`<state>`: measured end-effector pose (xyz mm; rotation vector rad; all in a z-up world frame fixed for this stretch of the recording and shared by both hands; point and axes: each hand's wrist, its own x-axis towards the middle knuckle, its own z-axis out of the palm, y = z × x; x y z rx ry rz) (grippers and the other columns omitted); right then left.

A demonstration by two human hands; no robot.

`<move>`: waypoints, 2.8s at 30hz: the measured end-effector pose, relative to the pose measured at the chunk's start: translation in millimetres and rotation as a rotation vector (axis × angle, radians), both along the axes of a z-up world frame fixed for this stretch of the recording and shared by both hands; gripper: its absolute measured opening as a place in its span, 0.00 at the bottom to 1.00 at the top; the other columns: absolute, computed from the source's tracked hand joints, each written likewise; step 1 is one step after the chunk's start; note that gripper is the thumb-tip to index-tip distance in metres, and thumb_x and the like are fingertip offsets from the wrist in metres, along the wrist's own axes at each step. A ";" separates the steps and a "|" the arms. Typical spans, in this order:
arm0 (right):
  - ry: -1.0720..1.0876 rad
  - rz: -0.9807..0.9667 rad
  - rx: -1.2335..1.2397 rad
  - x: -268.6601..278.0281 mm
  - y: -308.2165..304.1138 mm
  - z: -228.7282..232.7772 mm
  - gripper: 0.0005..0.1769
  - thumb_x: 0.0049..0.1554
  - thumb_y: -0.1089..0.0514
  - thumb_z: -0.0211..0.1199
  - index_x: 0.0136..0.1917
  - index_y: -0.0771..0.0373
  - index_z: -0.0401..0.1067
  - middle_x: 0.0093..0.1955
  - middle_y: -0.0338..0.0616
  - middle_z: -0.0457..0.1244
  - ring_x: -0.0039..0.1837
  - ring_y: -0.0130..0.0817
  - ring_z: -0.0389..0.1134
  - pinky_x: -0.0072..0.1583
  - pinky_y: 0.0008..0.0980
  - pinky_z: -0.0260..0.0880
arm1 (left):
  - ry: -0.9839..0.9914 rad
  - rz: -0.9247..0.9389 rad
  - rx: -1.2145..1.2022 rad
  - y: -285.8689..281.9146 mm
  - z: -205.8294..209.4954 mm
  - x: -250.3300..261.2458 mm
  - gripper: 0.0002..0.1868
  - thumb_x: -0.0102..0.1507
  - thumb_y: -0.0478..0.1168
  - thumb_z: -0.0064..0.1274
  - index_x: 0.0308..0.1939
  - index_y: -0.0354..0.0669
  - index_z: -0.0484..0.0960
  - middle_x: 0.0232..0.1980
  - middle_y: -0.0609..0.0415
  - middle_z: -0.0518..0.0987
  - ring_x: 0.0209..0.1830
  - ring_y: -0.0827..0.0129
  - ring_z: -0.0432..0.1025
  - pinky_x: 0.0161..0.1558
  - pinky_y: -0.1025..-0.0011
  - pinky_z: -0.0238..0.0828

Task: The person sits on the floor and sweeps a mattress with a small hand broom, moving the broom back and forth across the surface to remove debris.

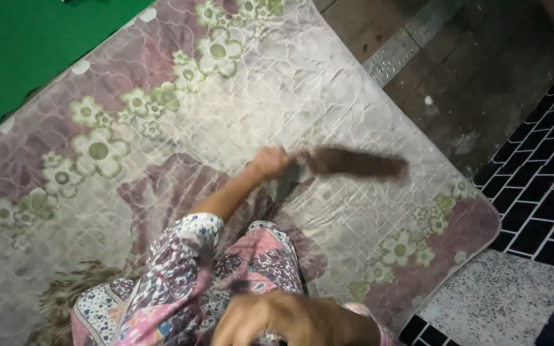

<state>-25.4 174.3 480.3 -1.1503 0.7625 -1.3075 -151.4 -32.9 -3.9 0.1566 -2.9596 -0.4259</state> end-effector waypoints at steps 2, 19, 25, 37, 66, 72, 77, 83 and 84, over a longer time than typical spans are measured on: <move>-0.009 0.006 0.008 -18.0 -7.6 -13.5 0.06 0.73 0.60 0.51 0.62 0.60 0.59 0.62 0.54 0.64 0.63 0.47 0.68 0.67 0.45 0.70 | 0.116 0.069 0.009 -26.3 -20.6 -14.6 0.06 0.58 0.40 0.47 0.28 0.44 0.76 0.21 0.53 0.74 0.17 0.54 0.75 0.14 0.55 0.67; 0.249 -0.507 0.415 -15.1 46.9 -96.2 0.13 0.64 0.60 0.56 0.61 0.65 0.66 0.57 0.52 0.69 0.61 0.37 0.72 0.66 0.33 0.71 | -0.512 1.366 0.508 -79.2 79.2 465.7 0.34 0.73 0.63 0.26 0.63 0.47 0.79 0.58 0.33 0.80 0.56 0.33 0.75 0.56 0.42 0.67; 0.226 -0.379 0.395 10.6 46.3 -111.7 0.14 0.65 0.58 0.57 0.62 0.64 0.65 0.59 0.52 0.69 0.65 0.38 0.71 0.67 0.34 0.68 | 0.169 1.953 0.277 -74.1 57.4 544.0 0.27 0.74 0.51 0.36 0.78 0.62 0.62 0.41 0.21 0.81 0.39 0.24 0.76 0.39 0.36 0.69; 0.235 -0.265 0.328 71.9 58.7 -80.0 0.14 0.65 0.64 0.55 0.64 0.66 0.65 0.58 0.53 0.68 0.63 0.40 0.71 0.66 0.37 0.72 | -0.453 1.277 0.443 -36.1 120.7 593.3 0.30 0.71 0.62 0.25 0.79 0.78 0.60 0.60 0.34 0.79 0.54 0.30 0.75 0.57 0.41 0.68; 0.311 -0.027 0.268 93.3 40.9 -90.8 0.14 0.65 0.61 0.55 0.64 0.65 0.64 0.60 0.52 0.68 0.60 0.38 0.72 0.61 0.34 0.71 | -0.163 1.954 0.333 164.1 75.1 746.8 0.29 0.72 0.57 0.39 0.79 0.77 0.59 0.48 0.37 0.81 0.42 0.36 0.76 0.42 0.44 0.69; 0.327 -0.014 0.230 88.0 37.2 -91.9 0.16 0.66 0.60 0.53 0.66 0.65 0.64 0.67 0.55 0.65 0.62 0.37 0.71 0.60 0.35 0.71 | 1.148 2.417 -0.427 147.7 1.6 706.4 0.24 0.75 0.32 0.34 0.77 0.39 0.59 0.74 0.32 0.67 0.72 0.42 0.68 0.71 0.58 0.64; 0.323 -0.008 0.260 79.7 32.1 -105.9 0.16 0.65 0.61 0.54 0.66 0.67 0.64 0.61 0.54 0.68 0.60 0.41 0.73 0.59 0.35 0.72 | 0.459 2.532 0.587 153.9 24.4 611.8 0.30 0.71 0.53 0.35 0.78 0.57 0.58 0.48 0.32 0.83 0.42 0.35 0.79 0.40 0.44 0.73; 0.361 0.015 0.307 89.6 17.1 -92.5 0.16 0.64 0.61 0.55 0.65 0.67 0.66 0.59 0.54 0.69 0.60 0.39 0.71 0.63 0.35 0.71 | -0.132 1.710 0.392 138.5 37.6 661.1 0.34 0.72 0.62 0.37 0.82 0.79 0.46 0.26 0.43 0.75 0.22 0.45 0.73 0.26 0.47 0.65; 0.356 0.011 0.306 89.2 16.3 -94.5 0.16 0.65 0.61 0.55 0.65 0.67 0.65 0.58 0.55 0.69 0.60 0.39 0.71 0.63 0.36 0.72 | 0.412 1.821 0.302 135.6 19.5 676.1 0.30 0.75 0.53 0.34 0.81 0.59 0.50 0.52 0.41 0.69 0.49 0.49 0.67 0.50 0.55 0.60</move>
